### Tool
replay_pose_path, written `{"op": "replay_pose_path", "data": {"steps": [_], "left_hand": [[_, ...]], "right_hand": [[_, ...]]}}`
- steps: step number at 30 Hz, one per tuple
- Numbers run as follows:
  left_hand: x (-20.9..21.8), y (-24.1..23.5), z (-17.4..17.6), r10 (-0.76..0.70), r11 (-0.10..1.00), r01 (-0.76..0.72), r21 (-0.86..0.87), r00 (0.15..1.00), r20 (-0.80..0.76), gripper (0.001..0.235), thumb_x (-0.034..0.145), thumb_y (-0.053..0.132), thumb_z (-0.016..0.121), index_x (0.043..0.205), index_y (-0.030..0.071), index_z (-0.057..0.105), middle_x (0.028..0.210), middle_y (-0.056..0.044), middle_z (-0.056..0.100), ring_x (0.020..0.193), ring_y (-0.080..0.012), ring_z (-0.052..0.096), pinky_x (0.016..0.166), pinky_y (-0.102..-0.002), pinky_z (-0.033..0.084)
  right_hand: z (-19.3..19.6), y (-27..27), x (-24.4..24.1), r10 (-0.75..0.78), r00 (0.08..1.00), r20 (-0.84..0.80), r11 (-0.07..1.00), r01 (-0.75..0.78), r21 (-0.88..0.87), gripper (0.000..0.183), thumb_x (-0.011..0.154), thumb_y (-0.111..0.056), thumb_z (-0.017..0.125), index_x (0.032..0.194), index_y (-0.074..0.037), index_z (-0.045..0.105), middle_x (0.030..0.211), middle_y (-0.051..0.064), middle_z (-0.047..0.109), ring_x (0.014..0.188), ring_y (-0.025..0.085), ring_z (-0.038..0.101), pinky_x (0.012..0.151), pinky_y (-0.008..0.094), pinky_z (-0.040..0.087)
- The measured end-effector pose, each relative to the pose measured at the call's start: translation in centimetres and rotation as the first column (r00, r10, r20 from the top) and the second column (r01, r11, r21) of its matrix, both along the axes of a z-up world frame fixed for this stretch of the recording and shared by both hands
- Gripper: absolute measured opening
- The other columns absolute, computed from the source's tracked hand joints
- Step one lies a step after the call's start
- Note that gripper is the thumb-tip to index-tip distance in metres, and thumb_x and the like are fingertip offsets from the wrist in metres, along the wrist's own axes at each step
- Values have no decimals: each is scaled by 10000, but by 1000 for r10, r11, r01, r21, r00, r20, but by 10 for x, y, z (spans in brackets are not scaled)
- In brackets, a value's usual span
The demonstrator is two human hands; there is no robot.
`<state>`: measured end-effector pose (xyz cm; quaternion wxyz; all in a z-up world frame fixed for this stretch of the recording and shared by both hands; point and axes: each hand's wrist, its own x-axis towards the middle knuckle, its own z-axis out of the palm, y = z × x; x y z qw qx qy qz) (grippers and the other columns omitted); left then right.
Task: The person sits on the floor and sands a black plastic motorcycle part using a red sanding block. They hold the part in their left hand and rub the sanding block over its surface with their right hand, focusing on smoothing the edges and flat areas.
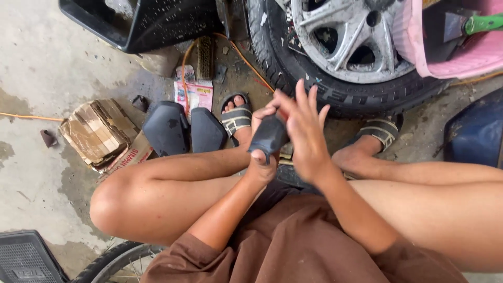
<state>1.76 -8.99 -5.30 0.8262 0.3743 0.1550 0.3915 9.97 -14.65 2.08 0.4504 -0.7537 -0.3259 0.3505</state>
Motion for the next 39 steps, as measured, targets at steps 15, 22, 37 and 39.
{"op": "replay_pose_path", "data": {"steps": [15, 22, 37, 39], "left_hand": [[1, -4, -10, 39, 998, -36, -45, 997, 60, 951, 839, 800, 643, 1323, 15, 412, 1489, -234, 441, 1360, -284, 505, 1126, -388, 453], [-3, -14, -22, 47, 995, -44, -84, 998, 32, 996, 787, 865, 612, 1317, 42, 426, 1475, -267, 455, 1345, -287, 505, 1121, -382, 434], [-7, -12, -31, 34, 994, -30, -110, 999, 40, 1121, 757, 865, 629, 1414, 8, 330, 1523, -279, 402, 1393, -295, 450, 1157, -396, 395], [-4, -8, -29, 25, 994, -21, -105, 999, 46, 1138, 752, 867, 632, 1426, 4, 318, 1530, -279, 395, 1401, -296, 441, 1163, -398, 389]], "right_hand": [[-10, 1, 7, -2, 1000, 26, 1000, 1, 21, 530, 1110, -303, 230, 1586, -189, 432, 1725, 167, 67, 1555, 475, -61, 1120, 752, -160], [-28, -7, 8, 93, 986, 138, 996, -90, -26, 556, 1107, -358, 228, 1628, -189, 324, 1720, 200, 58, 1554, 478, -65, 1132, 749, -132], [-6, -2, 13, 131, 991, 22, 990, -129, -62, 560, 1085, -329, 217, 1615, -227, 365, 1736, 112, 52, 1576, 403, -83, 1125, 737, -166], [-22, -5, 21, 109, 994, 20, 992, -107, -61, 570, 1091, -346, 195, 1617, -214, 371, 1733, 121, 69, 1570, 408, -77, 1119, 739, -169]]}}
